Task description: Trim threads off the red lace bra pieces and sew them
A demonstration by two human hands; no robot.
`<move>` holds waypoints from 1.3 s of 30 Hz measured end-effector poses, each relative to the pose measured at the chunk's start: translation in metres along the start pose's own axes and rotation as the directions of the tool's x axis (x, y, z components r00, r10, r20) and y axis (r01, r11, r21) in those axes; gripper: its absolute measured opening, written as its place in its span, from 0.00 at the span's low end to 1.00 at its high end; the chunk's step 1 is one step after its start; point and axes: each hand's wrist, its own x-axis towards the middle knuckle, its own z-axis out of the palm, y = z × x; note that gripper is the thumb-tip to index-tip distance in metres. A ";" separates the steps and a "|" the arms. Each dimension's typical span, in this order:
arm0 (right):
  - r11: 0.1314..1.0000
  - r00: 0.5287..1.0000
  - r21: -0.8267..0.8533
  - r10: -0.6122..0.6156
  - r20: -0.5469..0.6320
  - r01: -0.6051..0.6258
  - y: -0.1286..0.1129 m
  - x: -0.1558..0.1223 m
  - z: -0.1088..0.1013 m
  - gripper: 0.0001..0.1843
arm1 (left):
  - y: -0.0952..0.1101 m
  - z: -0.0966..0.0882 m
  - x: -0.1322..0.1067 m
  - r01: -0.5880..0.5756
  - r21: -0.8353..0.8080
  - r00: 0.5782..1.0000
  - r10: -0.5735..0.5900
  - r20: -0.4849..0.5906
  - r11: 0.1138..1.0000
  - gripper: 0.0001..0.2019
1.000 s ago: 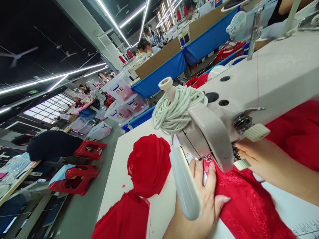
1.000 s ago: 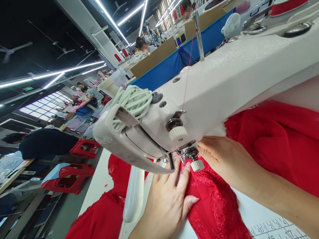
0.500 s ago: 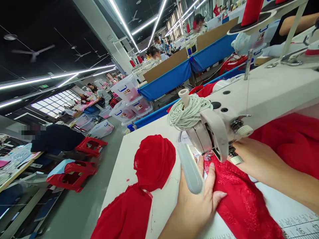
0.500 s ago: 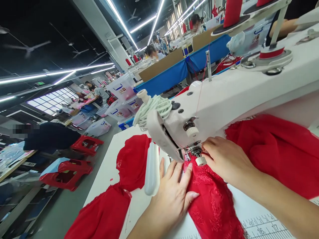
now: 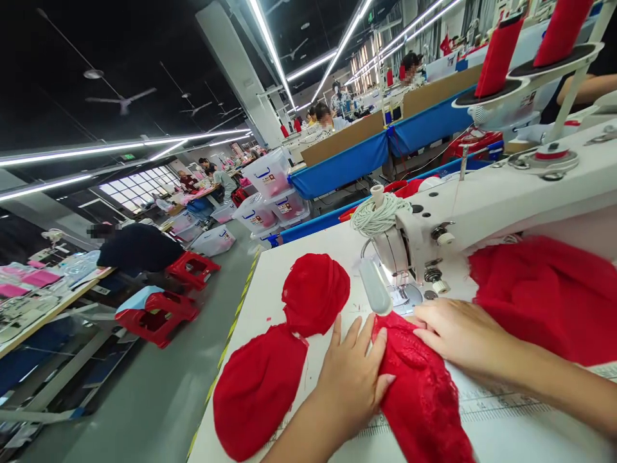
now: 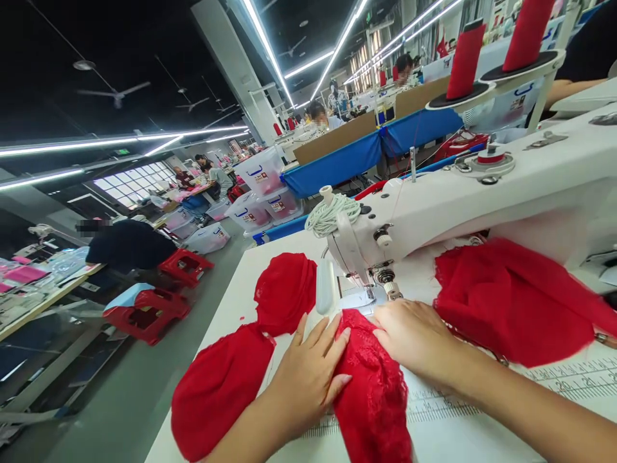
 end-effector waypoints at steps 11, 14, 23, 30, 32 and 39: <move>0.808 0.886 0.426 -0.238 -0.397 0.408 -0.087 -0.055 0.044 0.14 | 0.010 -0.007 -0.011 0.438 -0.897 0.830 -0.410 0.377 0.063 0.24; 0.820 0.793 0.271 -0.316 -0.520 0.504 -0.090 -0.069 0.050 0.14 | 0.009 -0.006 -0.011 0.375 -0.911 0.850 -0.329 0.413 -0.175 0.23; 0.839 0.895 0.515 0.081 -0.439 0.177 -0.048 -0.080 0.043 0.09 | 0.018 -0.017 -0.008 0.312 -0.854 0.856 -0.267 0.443 -0.417 0.20; 0.718 0.915 0.673 0.373 -0.153 -0.179 -0.037 -0.060 0.031 0.20 | 0.031 -0.024 0.010 0.272 -0.829 0.889 -0.202 0.411 -0.489 0.19; 0.469 0.941 0.855 0.332 0.062 -0.222 -0.036 -0.055 0.028 0.21 | 0.032 -0.025 0.013 0.260 -0.833 0.896 -0.201 0.397 -0.488 0.17; 0.090 0.956 0.965 0.183 0.228 -0.247 -0.026 -0.046 0.014 0.22 | 0.033 -0.022 0.014 0.273 -0.831 0.874 -0.235 0.424 -0.485 0.16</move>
